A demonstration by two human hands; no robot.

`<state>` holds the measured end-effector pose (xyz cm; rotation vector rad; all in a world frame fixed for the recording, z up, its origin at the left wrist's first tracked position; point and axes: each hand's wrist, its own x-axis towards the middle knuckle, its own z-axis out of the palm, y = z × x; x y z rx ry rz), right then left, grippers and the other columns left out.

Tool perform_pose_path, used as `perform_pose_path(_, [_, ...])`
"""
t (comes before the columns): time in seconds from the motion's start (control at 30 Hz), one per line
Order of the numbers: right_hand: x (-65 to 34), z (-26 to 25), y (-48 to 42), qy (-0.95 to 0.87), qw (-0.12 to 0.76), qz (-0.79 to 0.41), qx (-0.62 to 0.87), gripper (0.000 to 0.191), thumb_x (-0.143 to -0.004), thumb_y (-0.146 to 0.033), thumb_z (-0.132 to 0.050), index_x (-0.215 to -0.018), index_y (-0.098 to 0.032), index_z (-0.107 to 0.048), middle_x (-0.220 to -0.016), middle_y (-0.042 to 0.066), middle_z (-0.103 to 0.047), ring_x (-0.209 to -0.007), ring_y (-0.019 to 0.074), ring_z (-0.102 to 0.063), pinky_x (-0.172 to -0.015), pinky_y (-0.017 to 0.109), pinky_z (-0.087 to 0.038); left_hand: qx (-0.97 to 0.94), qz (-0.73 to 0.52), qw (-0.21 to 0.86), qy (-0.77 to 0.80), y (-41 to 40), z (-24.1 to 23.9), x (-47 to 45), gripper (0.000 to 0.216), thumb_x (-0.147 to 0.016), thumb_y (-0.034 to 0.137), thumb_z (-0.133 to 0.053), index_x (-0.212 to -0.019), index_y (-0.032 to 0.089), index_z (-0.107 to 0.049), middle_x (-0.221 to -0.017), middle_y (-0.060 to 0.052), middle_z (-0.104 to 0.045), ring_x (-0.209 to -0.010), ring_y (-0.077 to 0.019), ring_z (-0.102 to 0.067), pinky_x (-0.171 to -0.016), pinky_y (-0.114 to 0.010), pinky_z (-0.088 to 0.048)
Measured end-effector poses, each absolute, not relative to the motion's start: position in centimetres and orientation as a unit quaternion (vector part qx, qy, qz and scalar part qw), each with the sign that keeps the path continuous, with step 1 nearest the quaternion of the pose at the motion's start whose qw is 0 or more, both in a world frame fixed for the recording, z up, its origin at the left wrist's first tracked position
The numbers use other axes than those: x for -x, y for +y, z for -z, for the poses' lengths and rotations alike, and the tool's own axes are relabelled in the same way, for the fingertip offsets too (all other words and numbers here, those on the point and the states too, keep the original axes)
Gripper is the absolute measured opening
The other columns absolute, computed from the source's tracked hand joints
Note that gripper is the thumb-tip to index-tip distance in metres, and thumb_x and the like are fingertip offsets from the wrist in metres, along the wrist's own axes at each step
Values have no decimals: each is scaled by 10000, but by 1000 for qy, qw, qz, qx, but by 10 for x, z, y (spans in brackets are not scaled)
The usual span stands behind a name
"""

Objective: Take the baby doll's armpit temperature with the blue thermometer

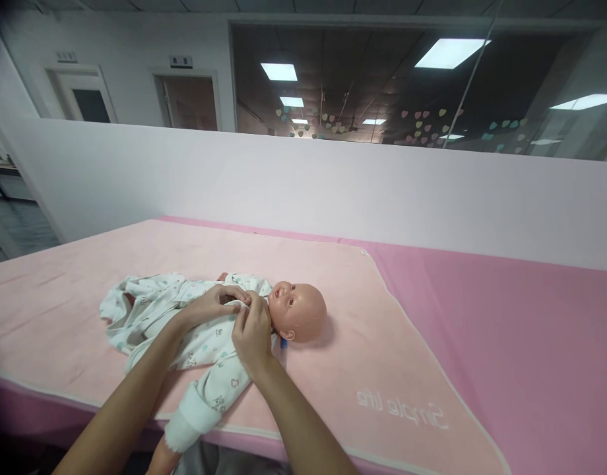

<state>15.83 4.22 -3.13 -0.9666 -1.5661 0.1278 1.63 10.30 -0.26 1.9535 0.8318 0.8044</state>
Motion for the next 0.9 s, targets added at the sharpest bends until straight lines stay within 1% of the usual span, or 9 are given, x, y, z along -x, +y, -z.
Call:
perform_pose_path(0.17, [-159,32,43,-684,598,-59,415,237,-865,-133,-365,-1062,-174,-488,-925,79,-587,-876,174,-563,-769,307,-475,-777,-326,424,332,99,-2,-17,208,-732,326,-643,-839,151,-675,-943,-59,-658,-912,-212,-587,-813,-324,-465])
perform_pose_path(0.3, [-160,33,43,-685,594,-70,416,269,-861,-98,-338,-1077,-164,-485,-921,77,-587,-873,165,-559,-783,303,-470,-775,-328,425,333,100,-2,-17,177,-713,280,-648,-837,155,-669,-928,-45,-659,-893,-201,-589,-807,-323,-465])
perform_pose_path(0.47, [-160,33,44,-681,594,-82,421,267,-869,-110,-336,-1072,-176,-496,-913,73,-591,-866,170,-564,-769,312,-471,-771,-331,433,329,99,-1,-17,157,-712,257,-646,-829,154,-664,-909,-37,-659,-869,-188,-591,-793,-315,-465])
perform_pose_path(0.6, [-160,33,45,-685,586,-95,423,257,-868,-107,-336,-1033,-186,-517,-918,66,-596,-875,170,-561,-775,313,-466,-771,-327,438,327,99,-2,-17,143,-725,260,-633,-818,156,-664,-931,-39,-663,-896,-195,-592,-807,-320,-463])
perform_pose_path(0.77, [-160,32,45,-686,584,-103,422,254,-855,-90,-340,-988,-188,-533,-929,64,-598,-882,169,-555,-785,313,-459,-772,-328,435,328,99,-1,-16,134,-719,268,-643,-793,157,-662,-912,-37,-662,-918,-206,-586,-830,-332,-458])
perform_pose_path(0.9, [-160,29,42,-690,588,-97,411,226,-847,-102,-369,-975,-188,-534,-933,63,-588,-891,170,-549,-788,311,-460,-774,-329,435,323,100,0,-16,139,-725,273,-645,-805,162,-666,-902,-31,-657,-872,-189,-594,-850,-344,-453])
